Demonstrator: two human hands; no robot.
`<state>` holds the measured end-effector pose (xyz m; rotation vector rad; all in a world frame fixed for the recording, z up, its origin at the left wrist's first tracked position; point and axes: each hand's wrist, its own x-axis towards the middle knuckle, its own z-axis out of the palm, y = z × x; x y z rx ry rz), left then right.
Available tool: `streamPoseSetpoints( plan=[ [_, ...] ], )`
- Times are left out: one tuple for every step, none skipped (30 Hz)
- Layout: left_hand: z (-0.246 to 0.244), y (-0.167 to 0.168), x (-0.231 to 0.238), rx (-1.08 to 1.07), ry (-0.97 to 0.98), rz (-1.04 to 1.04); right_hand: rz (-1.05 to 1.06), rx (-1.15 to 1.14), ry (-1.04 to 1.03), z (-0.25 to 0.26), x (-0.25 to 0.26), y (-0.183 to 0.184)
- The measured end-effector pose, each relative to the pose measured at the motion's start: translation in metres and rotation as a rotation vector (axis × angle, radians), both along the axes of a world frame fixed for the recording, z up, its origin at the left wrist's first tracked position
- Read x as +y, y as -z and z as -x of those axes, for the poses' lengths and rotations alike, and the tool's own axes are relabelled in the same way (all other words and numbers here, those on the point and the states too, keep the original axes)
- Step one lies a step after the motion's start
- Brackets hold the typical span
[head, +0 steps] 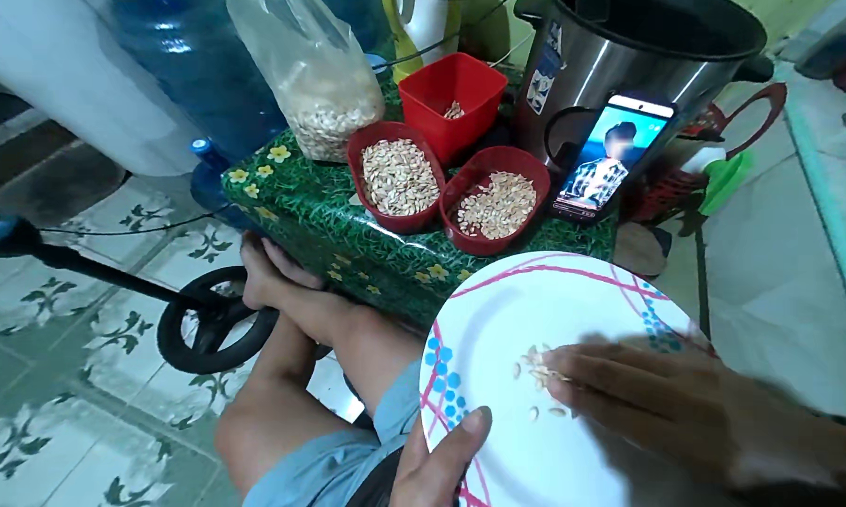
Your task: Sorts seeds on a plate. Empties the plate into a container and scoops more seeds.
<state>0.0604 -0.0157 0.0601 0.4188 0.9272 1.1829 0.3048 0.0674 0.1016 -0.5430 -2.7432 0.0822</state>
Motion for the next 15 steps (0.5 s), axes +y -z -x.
streamPoseSetpoints(
  plan=[
    [-0.002,0.000,0.000,-0.002,-0.009,-0.003,0.015,-0.006,-0.007,-0.004,0.000,-0.001],
    [-0.005,0.001,0.000,-0.010,-0.017,-0.008,0.028,-0.013,-0.010,-0.007,0.000,-0.001],
    [-0.007,0.004,0.001,-0.023,-0.023,-0.014,0.036,-0.020,-0.016,-0.011,0.001,-0.001],
    [-0.009,0.006,0.002,-0.032,-0.033,-0.022,0.039,-0.023,-0.022,-0.015,0.002,0.000],
    [-0.011,0.009,0.003,-0.033,-0.041,-0.032,0.038,-0.021,-0.026,-0.018,0.003,0.001],
    [-0.012,0.011,0.003,-0.026,-0.050,-0.042,0.038,-0.021,-0.027,-0.021,0.004,0.002],
    [-0.013,0.013,0.003,-0.010,-0.059,-0.057,0.039,-0.016,-0.028,-0.024,0.005,0.003],
    [-0.013,0.014,0.003,0.008,-0.071,-0.069,0.048,-0.006,-0.025,-0.026,0.005,0.004],
    [-0.014,0.014,0.003,0.030,-0.085,-0.078,0.061,0.017,-0.019,-0.028,0.006,0.006],
    [-0.015,0.015,0.004,0.051,-0.099,-0.085,0.077,0.048,-0.012,-0.030,0.008,0.006],
    [-0.015,0.016,0.004,0.065,-0.113,-0.093,0.097,0.087,-0.005,-0.031,0.011,0.007],
    [-0.016,0.017,0.004,0.074,-0.125,-0.097,0.112,0.129,0.006,-0.031,0.014,0.007],
    [-0.016,0.019,0.004,0.083,-0.134,-0.100,0.130,0.163,0.018,-0.033,0.017,0.007],
    [-0.016,0.020,0.005,0.096,-0.142,-0.093,0.155,0.192,0.022,-0.034,0.019,0.008],
    [-0.017,0.022,0.006,0.111,-0.153,-0.079,0.176,0.205,0.024,-0.035,0.021,0.009]
  ],
)
